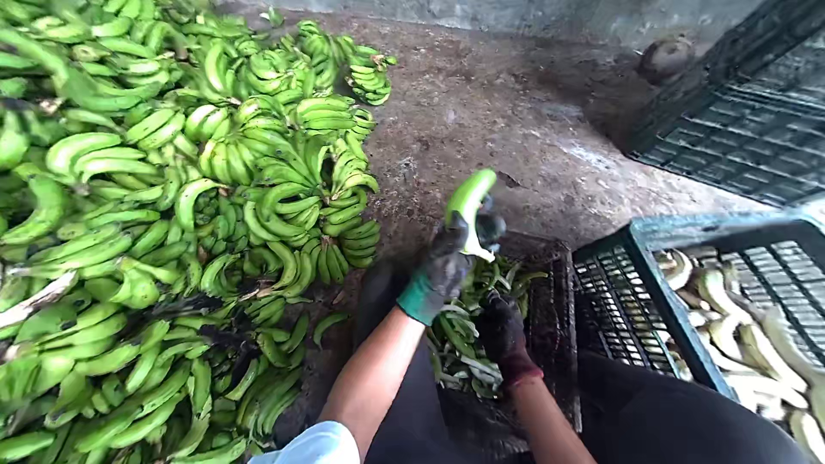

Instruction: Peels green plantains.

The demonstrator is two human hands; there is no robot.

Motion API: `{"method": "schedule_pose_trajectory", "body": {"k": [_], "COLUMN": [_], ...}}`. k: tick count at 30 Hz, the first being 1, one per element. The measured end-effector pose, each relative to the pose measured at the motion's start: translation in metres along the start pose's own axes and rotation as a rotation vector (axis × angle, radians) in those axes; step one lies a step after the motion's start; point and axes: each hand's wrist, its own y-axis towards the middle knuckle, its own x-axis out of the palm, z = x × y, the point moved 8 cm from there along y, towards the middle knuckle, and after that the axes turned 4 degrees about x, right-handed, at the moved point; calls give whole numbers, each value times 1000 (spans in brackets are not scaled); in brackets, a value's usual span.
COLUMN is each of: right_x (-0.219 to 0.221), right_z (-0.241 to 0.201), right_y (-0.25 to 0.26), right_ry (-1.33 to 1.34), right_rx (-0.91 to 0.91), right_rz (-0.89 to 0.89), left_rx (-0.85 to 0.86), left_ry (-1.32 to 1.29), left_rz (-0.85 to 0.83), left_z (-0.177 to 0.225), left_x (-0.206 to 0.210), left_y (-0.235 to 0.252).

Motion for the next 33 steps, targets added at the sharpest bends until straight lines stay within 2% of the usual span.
{"method": "schedule_pose_trajectory", "body": {"k": [2,5,8,10,12,14,15,16,17,19,20,21,22,23,25,27,29,31,33], "right_x": [-6,-4,0,-11,-20,-24,-23,-20,-15,-9,-7,-4,-7,-14,-25,-33,-28,-20,-19], "right_z": [-10,-11,0,-24,-79,-132,-147,-148,-133,-66,-38,-30,-32,-35,-50,-78,-89,-91,-98], "right_y": [0,-14,-28,-40,-60,-87,-97,-101,-95,-77,-80,-86,-84,-81,-65,-52,-53,-46,-33], "right_ry": [81,94,-77,-303,-486,-501,-482,-478,-502,-597,-593,-536,-442,-337,-196,-290,-489,-635,-746], "right_rx": [51,153,55,-150,-489,-787,-873,-858,-727,-271,-124,-27,-18,-80,-318,-619,-789,-770,-678], "right_rz": [-4,-109,-161,-80,128,280,299,268,171,-181,-317,-374,-333,-259,-156,-85,-57,-11,140], "left_rx": [-126,-200,-260,-206,-159,-145,-145,-140,-138,-146,-174,-221,-209,-190,-293,-405,-490,-533,-553], "left_ry": [123,381,526,528,531,572,590,604,602,543,498,466,391,289,187,218,291,411,498], "left_rz": [-81,35,147,132,44,-32,-69,-109,-128,-117,-87,-18,50,79,130,175,116,98,112], "left_z": [10,17,8,11,10,4,0,-2,-2,7,18,32,32,13,-27,-47,-48,-48,-50], "left_x": [-10,-34,-33,-22,-17,-13,-8,-2,4,21,33,44,43,25,-9,-18,-13,-15,-21], "left_y": [-7,-16,-16,-10,-3,2,5,6,6,1,1,5,15,21,12,12,4,-9,-16]}}
